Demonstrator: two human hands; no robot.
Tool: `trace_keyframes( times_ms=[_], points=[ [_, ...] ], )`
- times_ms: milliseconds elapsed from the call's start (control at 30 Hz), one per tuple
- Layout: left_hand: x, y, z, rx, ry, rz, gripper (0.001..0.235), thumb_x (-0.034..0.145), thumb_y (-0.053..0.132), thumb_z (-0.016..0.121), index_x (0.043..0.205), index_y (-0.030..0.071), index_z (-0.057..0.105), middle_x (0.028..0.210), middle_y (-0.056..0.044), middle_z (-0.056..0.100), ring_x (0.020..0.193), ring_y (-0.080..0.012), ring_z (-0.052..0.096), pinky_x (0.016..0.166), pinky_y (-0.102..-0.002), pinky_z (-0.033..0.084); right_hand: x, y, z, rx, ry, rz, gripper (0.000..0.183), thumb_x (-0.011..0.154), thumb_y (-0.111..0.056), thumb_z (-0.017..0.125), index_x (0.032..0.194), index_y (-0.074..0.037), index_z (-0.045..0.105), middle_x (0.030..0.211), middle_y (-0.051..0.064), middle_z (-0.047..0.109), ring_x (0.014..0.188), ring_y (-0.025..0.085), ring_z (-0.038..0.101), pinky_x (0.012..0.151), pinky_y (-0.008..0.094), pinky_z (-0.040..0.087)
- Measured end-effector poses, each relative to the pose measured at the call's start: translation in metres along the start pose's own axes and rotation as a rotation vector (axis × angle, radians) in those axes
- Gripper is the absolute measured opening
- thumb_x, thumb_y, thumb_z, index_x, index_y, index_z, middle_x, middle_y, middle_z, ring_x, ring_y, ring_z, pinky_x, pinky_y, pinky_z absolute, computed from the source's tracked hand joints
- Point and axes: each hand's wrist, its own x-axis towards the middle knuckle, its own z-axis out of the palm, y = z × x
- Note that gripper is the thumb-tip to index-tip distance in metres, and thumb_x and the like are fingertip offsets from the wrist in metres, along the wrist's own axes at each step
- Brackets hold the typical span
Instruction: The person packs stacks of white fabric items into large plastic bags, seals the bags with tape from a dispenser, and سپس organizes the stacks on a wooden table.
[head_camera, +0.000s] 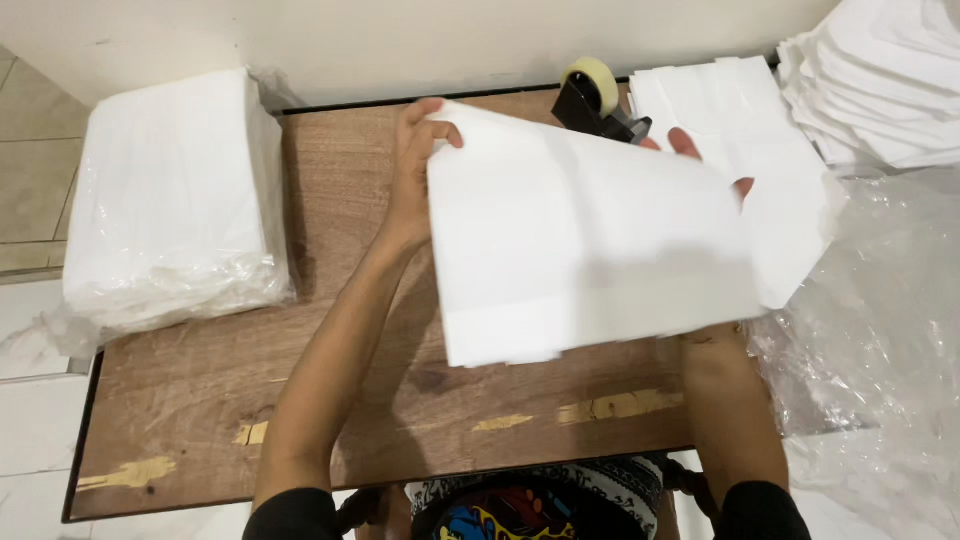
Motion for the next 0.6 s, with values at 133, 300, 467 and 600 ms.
trace_keyframes(
  times_ms=[133,300,467,600],
  points=[
    [-0.041,-0.057,-0.012,-0.254,0.11,-0.324,0.033,0.092,0.013,0.073,0.12,0.015,0.055,0.139,-0.015,0.032,0.133,-0.034,0.034,0.112,-0.047,0.035,-0.006,0.031,0.026,0.294,0.017,0.057,0.085,0.091,-0.075,0.033,0.158,-0.026,0.014,0.159,0.016,0.026,0.146,0.032,0.035,0.122,0.053,0.031],
    [-0.075,-0.056,0.003,-0.714,0.342,-0.681,0.033,0.09,0.006,0.071,0.123,0.006,0.065,0.123,-0.02,0.065,0.108,-0.0256,0.069,0.094,-0.039,0.058,-0.019,0.052,0.035,0.44,0.159,0.343,0.106,0.08,-0.084,0.042,0.158,-0.023,0.006,0.16,0.02,0.023,0.146,0.031,0.035,0.12,0.053,0.028],
    [-0.081,-0.081,0.001,-1.155,0.588,-0.894,0.049,0.095,0.02,0.043,0.141,0.007,0.054,0.155,-0.027,0.033,0.141,-0.0381,0.041,0.122,-0.041,0.033,-0.055,0.054,0.058,0.823,0.072,0.736,0.11,0.069,-0.09,0.047,0.139,-0.005,0.051,0.088,0.01,0.063,0.061,0.022,0.06,0.048,0.029,0.052],
    [-0.089,-0.166,-0.01,-1.395,0.603,-0.771,0.067,0.08,0.035,0.053,0.138,0.001,0.057,0.137,-0.031,0.056,0.125,-0.0443,0.058,0.112,-0.047,0.045,-0.072,0.087,0.023,0.69,-0.446,0.654,0.127,0.061,-0.093,0.054,0.153,-0.009,0.027,0.149,0.022,0.043,0.123,0.049,0.052,0.098,0.072,0.04]
  ],
)
